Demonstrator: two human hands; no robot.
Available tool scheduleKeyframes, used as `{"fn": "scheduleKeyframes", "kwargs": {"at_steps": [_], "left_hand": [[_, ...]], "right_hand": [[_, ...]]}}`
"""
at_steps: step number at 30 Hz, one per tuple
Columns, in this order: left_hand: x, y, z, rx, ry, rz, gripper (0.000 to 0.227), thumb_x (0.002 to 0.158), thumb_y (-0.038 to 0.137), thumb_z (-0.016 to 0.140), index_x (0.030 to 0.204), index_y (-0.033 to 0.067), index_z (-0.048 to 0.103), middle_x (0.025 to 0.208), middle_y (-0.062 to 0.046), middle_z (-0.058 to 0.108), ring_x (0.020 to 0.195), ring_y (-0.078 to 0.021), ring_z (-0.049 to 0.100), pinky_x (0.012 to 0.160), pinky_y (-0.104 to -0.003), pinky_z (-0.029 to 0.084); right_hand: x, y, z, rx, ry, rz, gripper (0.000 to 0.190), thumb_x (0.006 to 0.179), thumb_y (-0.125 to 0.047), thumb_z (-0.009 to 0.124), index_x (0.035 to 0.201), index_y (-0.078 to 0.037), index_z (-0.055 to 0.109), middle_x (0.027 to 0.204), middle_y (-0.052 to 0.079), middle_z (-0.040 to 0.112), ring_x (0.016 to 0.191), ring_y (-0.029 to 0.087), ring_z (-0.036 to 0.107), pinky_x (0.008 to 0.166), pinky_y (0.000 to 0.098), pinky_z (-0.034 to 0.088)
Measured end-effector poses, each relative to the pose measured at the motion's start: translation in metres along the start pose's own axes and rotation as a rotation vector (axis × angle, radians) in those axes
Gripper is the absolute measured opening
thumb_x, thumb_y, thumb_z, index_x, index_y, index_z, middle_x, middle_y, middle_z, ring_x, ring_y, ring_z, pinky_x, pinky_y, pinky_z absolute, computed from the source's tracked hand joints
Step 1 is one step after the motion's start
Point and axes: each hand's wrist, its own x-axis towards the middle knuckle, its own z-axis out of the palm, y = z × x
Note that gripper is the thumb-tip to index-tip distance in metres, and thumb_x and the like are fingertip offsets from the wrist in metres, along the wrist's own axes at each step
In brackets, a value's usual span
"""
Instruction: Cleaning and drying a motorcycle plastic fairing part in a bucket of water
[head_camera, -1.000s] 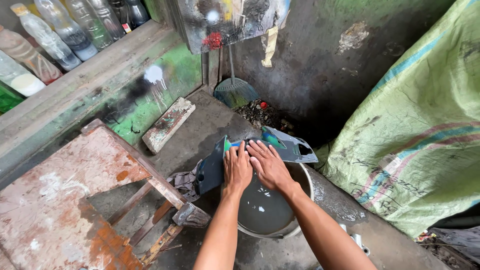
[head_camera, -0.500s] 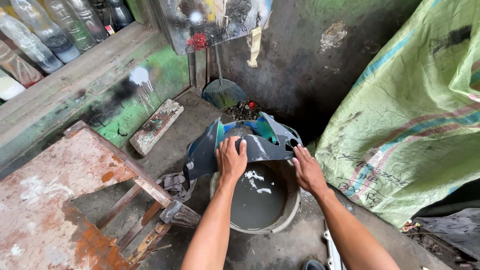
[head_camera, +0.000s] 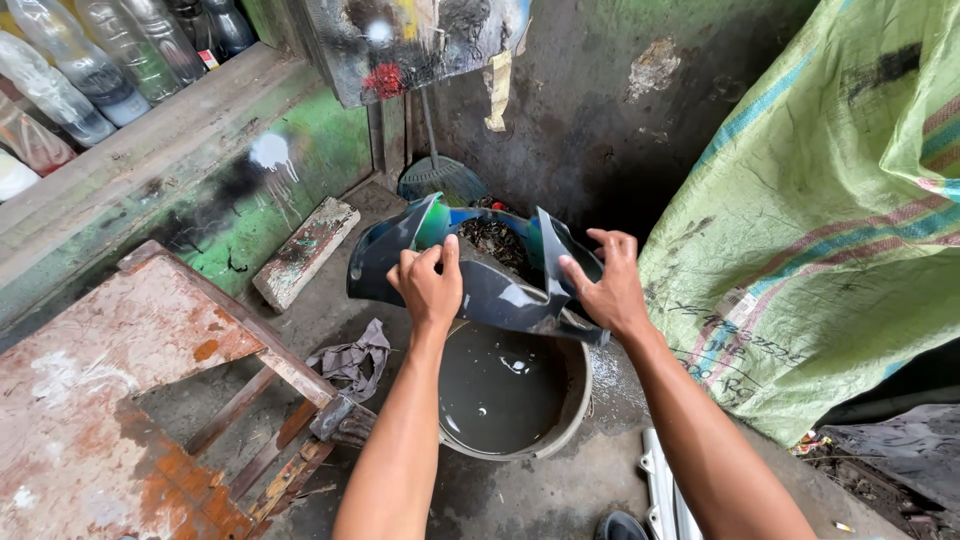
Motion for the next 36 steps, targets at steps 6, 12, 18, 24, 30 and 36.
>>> {"fn": "scheduleKeyframes", "kwargs": {"at_steps": [6,12,18,24,30,36], "left_hand": [[0.009,-0.004,-0.010,0.082,0.095,0.089,0.048,0.103,0.043,0.062,0.062,0.0193,0.053,0.062,0.002,0.052,0.091,-0.0194,0.056,0.105,-0.049,0.028],[-0.002,-0.007,-0.008,0.124,0.176,-0.009,0.042,0.107,0.036,0.054,0.070,0.0175,0.058,0.074,0.002,0.059,0.097,-0.0202,0.058,0.105,-0.049,0.029],[-0.020,-0.003,0.001,-0.131,0.207,-0.120,0.051,0.095,0.030,0.069,0.136,0.0032,0.056,0.146,-0.027,0.046,0.133,-0.0485,0.047,0.111,-0.058,0.038],[-0.014,0.006,-0.012,-0.180,-0.172,-0.578,0.114,0.080,0.066,0.075,0.154,-0.0067,0.029,0.142,-0.035,0.043,0.135,-0.0512,0.047,0.114,-0.058,0.038],[-0.013,-0.030,-0.008,-0.105,-0.266,-0.813,0.122,0.071,0.056,0.083,0.160,0.0074,0.015,0.133,-0.030,0.044,0.123,-0.0531,0.057,0.099,-0.057,0.049],[-0.018,-0.039,-0.008,-0.120,-0.245,-0.818,0.123,0.075,0.056,0.080,0.162,0.0072,0.009,0.133,-0.032,0.038,0.123,-0.0549,0.057,0.100,-0.055,0.051]], "right_hand": [[-0.013,-0.027,-0.005,0.019,-0.429,0.354,0.085,0.082,-0.066,0.073,0.145,-0.012,0.054,0.134,0.029,0.062,0.131,0.048,0.054,0.110,0.0581,0.044],[-0.029,-0.027,0.019,0.073,-0.235,0.430,0.074,0.071,-0.058,0.087,0.129,-0.017,0.068,0.118,0.020,0.072,0.120,0.039,0.065,0.099,0.0478,0.053],[-0.035,-0.039,0.051,0.191,0.015,0.413,0.075,0.073,-0.055,0.090,0.129,-0.011,0.066,0.119,0.021,0.070,0.118,0.039,0.064,0.098,0.0486,0.053],[-0.041,-0.043,0.079,0.196,0.107,0.226,0.070,0.077,-0.049,0.089,0.127,-0.005,0.065,0.118,0.022,0.068,0.115,0.041,0.064,0.098,0.0505,0.052],[-0.042,-0.031,0.091,0.147,0.040,0.062,0.064,0.086,-0.040,0.082,0.135,-0.005,0.061,0.120,0.022,0.066,0.115,0.043,0.063,0.098,0.0531,0.051],[-0.071,0.013,0.118,0.156,0.305,0.621,0.036,0.108,-0.045,0.045,0.090,-0.018,0.060,0.092,0.015,0.062,0.103,0.038,0.064,0.096,0.0476,0.046]]}}
